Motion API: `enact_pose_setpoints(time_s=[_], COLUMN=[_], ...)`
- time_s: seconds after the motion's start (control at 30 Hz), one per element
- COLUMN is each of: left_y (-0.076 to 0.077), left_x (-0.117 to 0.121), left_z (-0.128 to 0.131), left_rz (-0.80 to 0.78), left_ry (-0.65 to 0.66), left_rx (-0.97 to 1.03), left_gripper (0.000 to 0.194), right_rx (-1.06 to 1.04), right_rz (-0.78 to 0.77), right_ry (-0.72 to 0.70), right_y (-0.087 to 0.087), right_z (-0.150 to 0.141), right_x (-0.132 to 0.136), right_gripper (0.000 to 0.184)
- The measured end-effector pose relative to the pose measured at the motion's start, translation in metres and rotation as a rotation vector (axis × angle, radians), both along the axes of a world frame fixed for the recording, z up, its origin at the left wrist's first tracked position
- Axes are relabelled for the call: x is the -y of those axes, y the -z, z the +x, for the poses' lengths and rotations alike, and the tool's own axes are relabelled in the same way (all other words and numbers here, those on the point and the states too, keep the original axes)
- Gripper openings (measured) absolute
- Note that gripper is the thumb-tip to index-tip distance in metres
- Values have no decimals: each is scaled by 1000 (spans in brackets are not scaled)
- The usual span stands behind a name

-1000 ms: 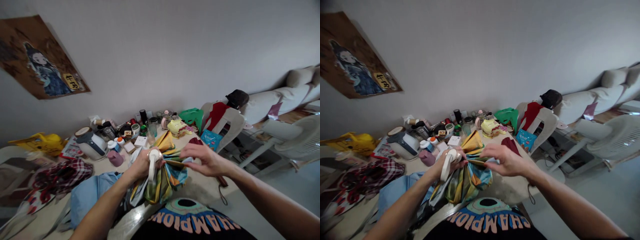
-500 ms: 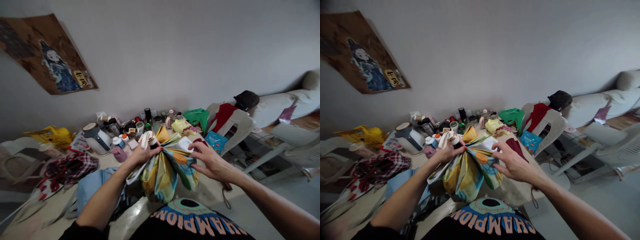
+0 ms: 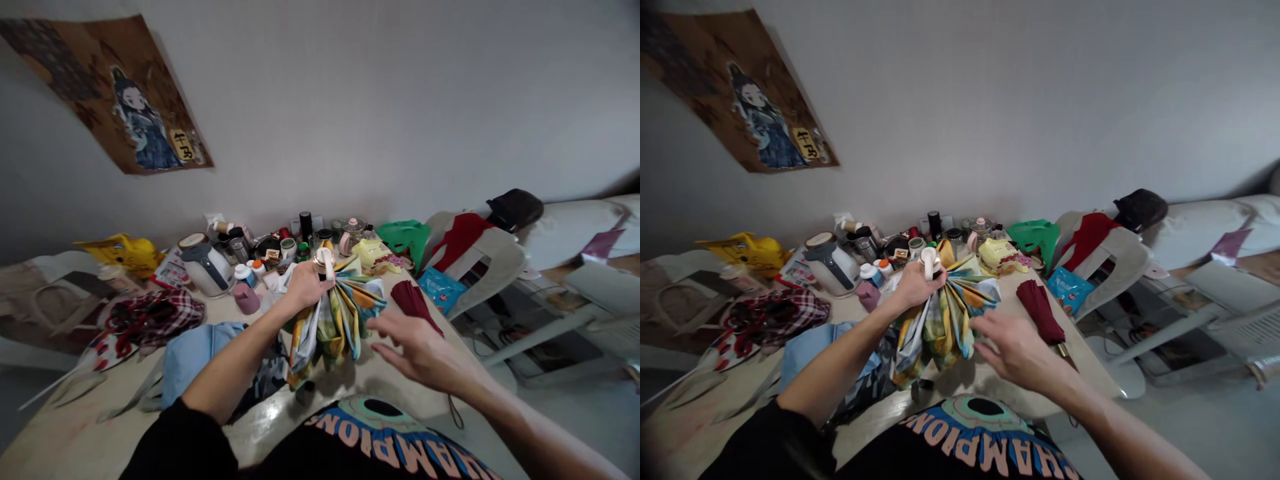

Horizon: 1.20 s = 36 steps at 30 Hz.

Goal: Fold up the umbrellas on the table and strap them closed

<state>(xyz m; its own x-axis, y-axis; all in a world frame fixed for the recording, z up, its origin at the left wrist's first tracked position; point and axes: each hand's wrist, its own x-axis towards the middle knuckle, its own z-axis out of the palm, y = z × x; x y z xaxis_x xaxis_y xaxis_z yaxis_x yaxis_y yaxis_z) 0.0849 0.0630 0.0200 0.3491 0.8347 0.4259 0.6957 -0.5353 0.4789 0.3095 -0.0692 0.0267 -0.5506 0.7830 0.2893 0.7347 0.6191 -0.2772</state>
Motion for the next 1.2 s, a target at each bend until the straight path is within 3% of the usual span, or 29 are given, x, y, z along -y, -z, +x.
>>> enact_pose_setpoints(time_s=[0.1, 0.2, 0.37, 0.5, 0.57, 0.67, 0.77, 0.93, 1.07, 1.2], left_y=[-2, -2, 7, 11, 9, 6, 6, 11, 10, 9], left_x=[1, 1, -6, -11, -11, -9, -9, -8, -3, -2], left_z=[2, 2, -7, -10, -4, 7, 10, 4, 7, 11], left_rz=[12, 19, 4, 44, 67, 67, 46, -8, 7, -12], left_ry=[20, 23, -118, -284, -275, -248, -277, -337, -294, -308], left_rx=[4, -2, -66, -153, -171, -157, -138, -121, -113, -115], left_gripper=[11, 13, 17, 22, 24, 25, 26, 26, 26, 25], right_rx=[274, 407, 118, -84, -67, 162, 319, 43, -97, -165], right_rz=[-85, -153, -167, -72, -60, -136, -232, -271, -283, -139], right_ry=[65, 177, 188, 214, 128, 92, 171, 299, 420, 354], right_y=[15, 24, 17, 13, 13, 15, 18, 25, 32, 27], right_z=[-22, -26, -4, -10, -28, -54, -57, -33, -26, -22], right_x=[-3, -14, -13, 1, 3, -3, -13, -27, -39, -34], right_gripper=[39, 27, 6, 15, 18, 36, 23, 16, 19, 8])
